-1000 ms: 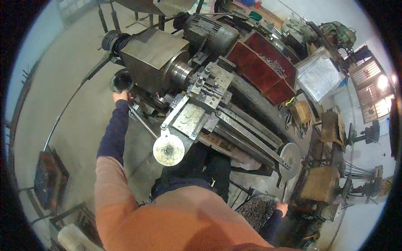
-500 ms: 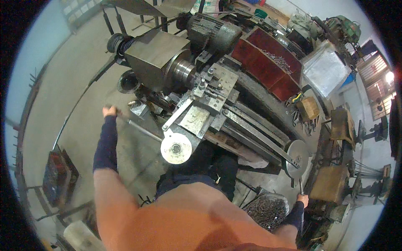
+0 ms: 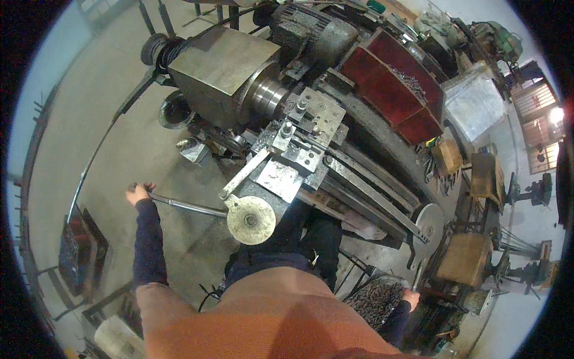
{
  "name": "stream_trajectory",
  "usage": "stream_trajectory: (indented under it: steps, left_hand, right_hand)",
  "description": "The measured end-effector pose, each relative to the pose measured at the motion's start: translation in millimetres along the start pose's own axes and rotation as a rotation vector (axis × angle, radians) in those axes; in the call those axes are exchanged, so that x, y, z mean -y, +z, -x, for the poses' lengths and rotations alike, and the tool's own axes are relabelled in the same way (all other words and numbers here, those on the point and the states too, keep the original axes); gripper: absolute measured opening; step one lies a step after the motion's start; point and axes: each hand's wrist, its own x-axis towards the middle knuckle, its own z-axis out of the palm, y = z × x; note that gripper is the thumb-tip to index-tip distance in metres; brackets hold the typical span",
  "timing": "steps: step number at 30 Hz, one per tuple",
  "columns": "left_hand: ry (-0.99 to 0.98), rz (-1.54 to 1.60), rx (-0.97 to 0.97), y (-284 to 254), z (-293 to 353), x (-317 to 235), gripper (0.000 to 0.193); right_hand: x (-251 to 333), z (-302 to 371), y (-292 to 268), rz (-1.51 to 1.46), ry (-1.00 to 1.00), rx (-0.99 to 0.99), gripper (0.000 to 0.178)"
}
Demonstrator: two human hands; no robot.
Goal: The person operates a metal lathe, repeatedly loading small cylindrical metal pieces into the chuck, machining them, and then removing the finished parts. The person places the finished pieces into a nearby container.
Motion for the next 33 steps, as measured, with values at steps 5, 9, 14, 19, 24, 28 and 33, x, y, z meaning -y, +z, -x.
stream_trajectory:
  steps: [5, 9, 14, 19, 24, 28, 33]
  left_hand:
    - [0.002, 0.064, -0.026, 5, -6, 5, 0.031]
    - [0.064, -0.107, -0.011, -11, -12, 13, 0.028]
    - [0.054, -0.329, 0.049, -31, 5, -14, 0.019]
    - [0.288, -0.964, 0.328, -47, -70, -23, 0.028]
    - [0.705, -1.311, 0.537, 63, -103, 7, 0.038]
    - [0.748, -1.522, 0.839, 144, -42, 1, 0.041]
    - [0.748, -1.546, 0.808, 184, -40, 53, 0.038]
  right_hand:
    - [-4, -10, 6, 0.023, -0.023, -0.009, 0.052]
    - [7, -9, -6, 0.013, -0.002, -0.069, 0.049]
    - [-19, -122, 7, 0.143, -0.206, -0.055, 0.049]
    - [30, -171, -25, 0.288, -0.178, -0.123, 0.029]
    - [42, -158, -20, 0.229, -0.052, -0.195, 0.047]
    - [19, -105, 17, -0.08, -0.467, -0.616, 0.058]
    - [-2, -39, 46, -0.296, -0.437, -0.193, 0.057]
